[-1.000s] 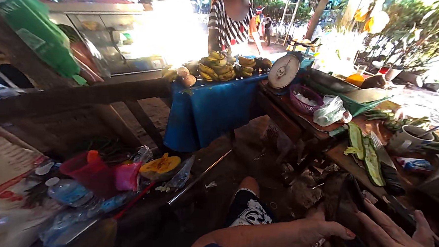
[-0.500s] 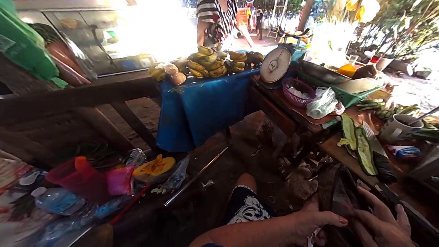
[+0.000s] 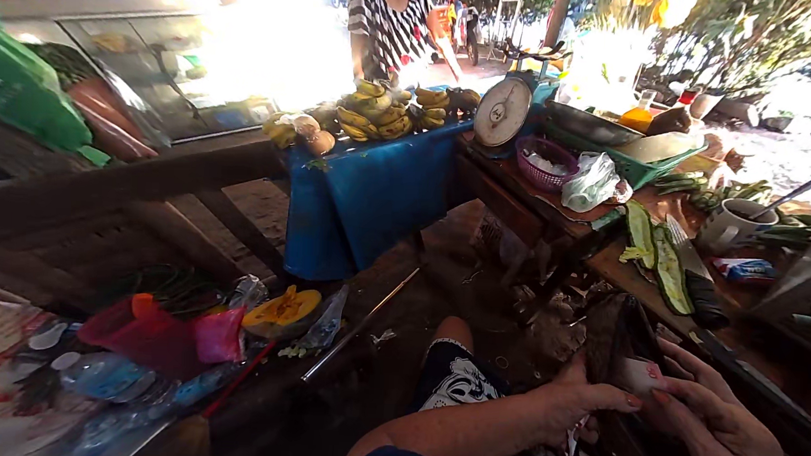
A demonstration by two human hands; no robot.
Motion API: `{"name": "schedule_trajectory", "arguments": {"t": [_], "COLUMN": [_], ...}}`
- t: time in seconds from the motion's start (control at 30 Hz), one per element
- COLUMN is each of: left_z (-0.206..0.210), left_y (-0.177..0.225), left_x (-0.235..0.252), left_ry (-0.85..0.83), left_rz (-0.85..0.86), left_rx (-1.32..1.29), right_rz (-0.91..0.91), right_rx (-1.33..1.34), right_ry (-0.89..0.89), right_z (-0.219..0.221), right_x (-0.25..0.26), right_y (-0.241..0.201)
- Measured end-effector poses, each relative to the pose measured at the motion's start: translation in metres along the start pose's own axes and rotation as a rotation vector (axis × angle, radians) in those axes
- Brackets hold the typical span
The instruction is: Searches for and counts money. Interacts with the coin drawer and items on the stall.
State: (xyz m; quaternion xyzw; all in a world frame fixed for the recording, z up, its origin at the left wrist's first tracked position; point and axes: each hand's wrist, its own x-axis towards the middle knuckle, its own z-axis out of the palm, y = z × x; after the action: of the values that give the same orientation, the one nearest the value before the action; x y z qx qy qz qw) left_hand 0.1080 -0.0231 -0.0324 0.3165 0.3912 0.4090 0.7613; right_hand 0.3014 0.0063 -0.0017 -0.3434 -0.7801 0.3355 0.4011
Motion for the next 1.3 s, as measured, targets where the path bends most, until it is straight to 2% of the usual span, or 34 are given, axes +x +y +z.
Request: {"name": "schedule_trajectory", "arguments": {"t": [0.87,1.3], "left_z": [0.0002,0.0019], "left_y": [0.0019,0.0066], "left_x": [-0.0021,-0.0034], "left_ry": [0.036,0.054], "left_rz": [-0.029,0.004], "left_rx": [0.010,0.000], "right_rz": [-0.056,-0.201], "right_rx": [-0.067,-0.108], "right_ry": [-0.054,0.071], "right_z": [0.0038,-0.0006], "right_x": [-0.0002,-0.0041], "right_y": [0.0049,0.0024]}}
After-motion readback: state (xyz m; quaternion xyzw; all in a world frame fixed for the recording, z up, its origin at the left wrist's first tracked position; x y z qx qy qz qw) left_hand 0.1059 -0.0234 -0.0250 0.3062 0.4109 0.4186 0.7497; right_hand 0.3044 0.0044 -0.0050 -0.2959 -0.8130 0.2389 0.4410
